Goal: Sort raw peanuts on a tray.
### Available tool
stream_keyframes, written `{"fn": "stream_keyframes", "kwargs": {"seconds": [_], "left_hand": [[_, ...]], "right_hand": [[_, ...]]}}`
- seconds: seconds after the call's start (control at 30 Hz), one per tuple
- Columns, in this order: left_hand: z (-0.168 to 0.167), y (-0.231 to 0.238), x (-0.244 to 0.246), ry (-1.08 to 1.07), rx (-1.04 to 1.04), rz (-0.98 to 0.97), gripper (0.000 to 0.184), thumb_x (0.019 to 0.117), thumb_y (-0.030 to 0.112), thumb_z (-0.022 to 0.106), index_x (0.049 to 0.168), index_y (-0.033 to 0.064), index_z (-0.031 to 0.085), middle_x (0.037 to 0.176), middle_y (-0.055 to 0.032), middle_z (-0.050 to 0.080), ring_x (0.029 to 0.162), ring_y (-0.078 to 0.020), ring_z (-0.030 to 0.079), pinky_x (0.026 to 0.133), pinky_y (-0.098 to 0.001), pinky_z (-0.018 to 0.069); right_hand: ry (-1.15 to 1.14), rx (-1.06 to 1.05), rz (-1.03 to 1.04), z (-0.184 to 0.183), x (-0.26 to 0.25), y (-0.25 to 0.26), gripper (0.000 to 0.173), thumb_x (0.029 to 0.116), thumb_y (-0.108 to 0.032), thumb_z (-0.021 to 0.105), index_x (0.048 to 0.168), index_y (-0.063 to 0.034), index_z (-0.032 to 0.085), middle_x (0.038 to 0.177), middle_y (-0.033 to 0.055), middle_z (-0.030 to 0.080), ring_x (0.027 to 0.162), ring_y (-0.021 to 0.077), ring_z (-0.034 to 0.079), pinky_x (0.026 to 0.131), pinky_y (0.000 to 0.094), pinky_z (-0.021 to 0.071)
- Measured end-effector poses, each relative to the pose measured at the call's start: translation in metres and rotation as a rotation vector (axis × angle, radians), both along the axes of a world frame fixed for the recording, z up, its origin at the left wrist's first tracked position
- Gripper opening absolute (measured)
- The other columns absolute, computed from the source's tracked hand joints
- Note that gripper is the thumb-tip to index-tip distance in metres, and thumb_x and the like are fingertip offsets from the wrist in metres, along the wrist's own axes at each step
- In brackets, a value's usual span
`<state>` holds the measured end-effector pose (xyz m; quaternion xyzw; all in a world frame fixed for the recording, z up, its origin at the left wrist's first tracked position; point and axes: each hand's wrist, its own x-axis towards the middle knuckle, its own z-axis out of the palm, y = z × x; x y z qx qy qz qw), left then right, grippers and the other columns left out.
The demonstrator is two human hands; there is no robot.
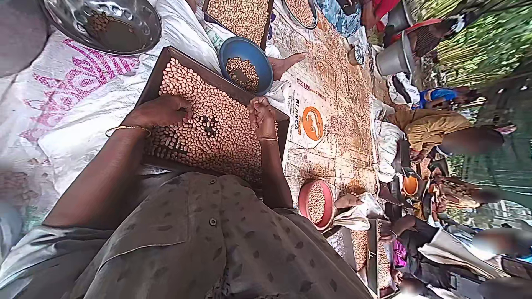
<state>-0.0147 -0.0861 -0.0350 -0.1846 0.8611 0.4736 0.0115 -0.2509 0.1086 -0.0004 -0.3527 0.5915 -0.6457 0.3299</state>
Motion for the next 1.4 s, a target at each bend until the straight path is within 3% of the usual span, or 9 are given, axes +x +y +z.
{"fn": "stream_keyframes", "kwargs": {"seconds": [0.23, 0.37, 0.5, 0.63, 0.77, 0.93, 1.17, 1.33, 1.4], "left_hand": [[0.002, 0.000, 0.001, 0.008, 0.020, 0.016, 0.020, 0.1062, 0.003, 0.050, 0.103, 0.0003, 0.069, 0.086, -0.0129, 0.070, 0.072, -0.0234, 0.068, 0.074, -0.0438, 0.0579], [0.004, 0.000, 0.000, 0.027, -0.013, 0.042, 0.020, 0.1065, 0.002, 0.048, 0.104, -0.0013, 0.068, 0.088, -0.0154, 0.070, 0.072, -0.0265, 0.070, 0.074, -0.0461, 0.0595], [0.000, -0.001, 0.003, 0.244, -0.161, 0.131, 0.019, 0.1028, -0.003, 0.050, 0.099, -0.0049, 0.068, 0.081, -0.0198, 0.068, 0.069, -0.0331, 0.068, 0.071, -0.0545, 0.0572], [0.004, -0.001, 0.002, 0.336, -0.202, 0.202, 0.022, 0.1023, -0.002, 0.046, 0.100, -0.0060, 0.068, 0.088, -0.0233, 0.070, 0.080, -0.0394, 0.070, 0.082, -0.0611, 0.0543], [0.010, 0.000, 0.003, 0.325, -0.198, 0.240, 0.023, 0.1014, -0.004, 0.045, 0.104, -0.0053, 0.068, 0.089, -0.0232, 0.069, 0.078, -0.0385, 0.069, 0.079, -0.0591, 0.0534], [0.011, 0.000, 0.002, 0.429, -0.201, 0.303, 0.024, 0.1005, 0.000, 0.044, 0.106, -0.0066, 0.067, 0.093, -0.0256, 0.068, 0.082, -0.0405, 0.068, 0.081, -0.0608, 0.0529], [0.008, -0.009, 0.006, 0.770, -0.192, 0.928, 0.032, 0.1034, 0.008, 0.036, 0.117, -0.0054, 0.062, 0.109, -0.0165, 0.069, 0.091, -0.0141, 0.066, 0.082, -0.0295, 0.0537], [0.001, -0.017, 0.009, 0.614, 0.088, 1.072, 0.027, 0.0997, 0.006, 0.044, 0.114, -0.0052, 0.064, 0.115, -0.0196, 0.061, 0.102, -0.0199, 0.058, 0.090, -0.0371, 0.0465], [0.003, -0.015, 0.008, 0.526, 0.202, 1.010, 0.024, 0.1000, 0.003, 0.046, 0.114, -0.0063, 0.063, 0.111, -0.0207, 0.063, 0.098, -0.0218, 0.060, 0.088, -0.0403, 0.0482]], "right_hand": [[0.317, 0.345, 0.237, -0.014, 0.058, -0.029, 0.016, 0.1021, -0.006, 0.055, 0.104, 0.0031, 0.068, 0.074, 0.0024, 0.061, 0.058, 0.0034, 0.050, 0.054, 0.0196, 0.0437], [0.903, 0.473, 0.338, -0.026, 0.089, -0.051, 0.023, 0.1026, -0.013, 0.057, 0.110, -0.0021, 0.076, 0.102, 0.0147, 0.076, 0.093, 0.0274, 0.073, 0.083, 0.0487, 0.0574], [1.245, 0.638, 0.314, -0.029, 0.113, -0.057, 0.025, 0.1035, -0.016, 0.053, 0.107, -0.0051, 0.074, 0.096, 0.0174, 0.075, 0.091, 0.0367, 0.073, 0.073, 0.0547, 0.0565], [1.065, 0.522, 0.315, -0.040, 0.097, -0.050, 0.025, 0.0997, -0.015, 0.063, 0.120, -0.0039, 0.073, 0.103, 0.0167, 0.076, 0.091, 0.0345, 0.074, 0.080, 0.0538, 0.0577], [1.033, 0.483, 0.313, -0.044, 0.082, -0.041, 0.033, 0.0976, -0.017, 0.066, 0.129, -0.0081, 0.070, 0.078, 0.0153, 0.069, 0.066, 0.0316, 0.065, 0.066, 0.0514, 0.0531], [1.174, 0.358, 0.295, -0.047, 0.087, -0.036, 0.026, 0.0989, -0.012, 0.063, 0.120, -0.0045, 0.075, 0.093, 0.0176, 0.077, 0.078, 0.0363, 0.074, 0.070, 0.0544, 0.0579], [1.328, 0.278, 0.303, -0.054, 0.090, -0.026, 0.020, 0.1031, -0.016, 0.058, 0.108, -0.0025, 0.072, 0.084, 0.0151, 0.072, 0.071, 0.0321, 0.071, 0.061, 0.0497, 0.0572], [0.512, 0.478, 0.479, -0.011, 0.106, -0.037, 0.015, 0.1005, -0.010, 0.060, 0.096, 0.0023, 0.067, 0.074, 0.0078, 0.059, 0.063, 0.0120, 0.052, 0.060, 0.0299, 0.0446], [0.453, 0.602, 0.672, -0.005, 0.103, -0.045, 0.016, 0.0994, -0.010, 0.060, 0.094, 0.0034, 0.065, 0.076, 0.0081, 0.058, 0.067, 0.0131, 0.053, 0.064, 0.0341, 0.0458]]}}
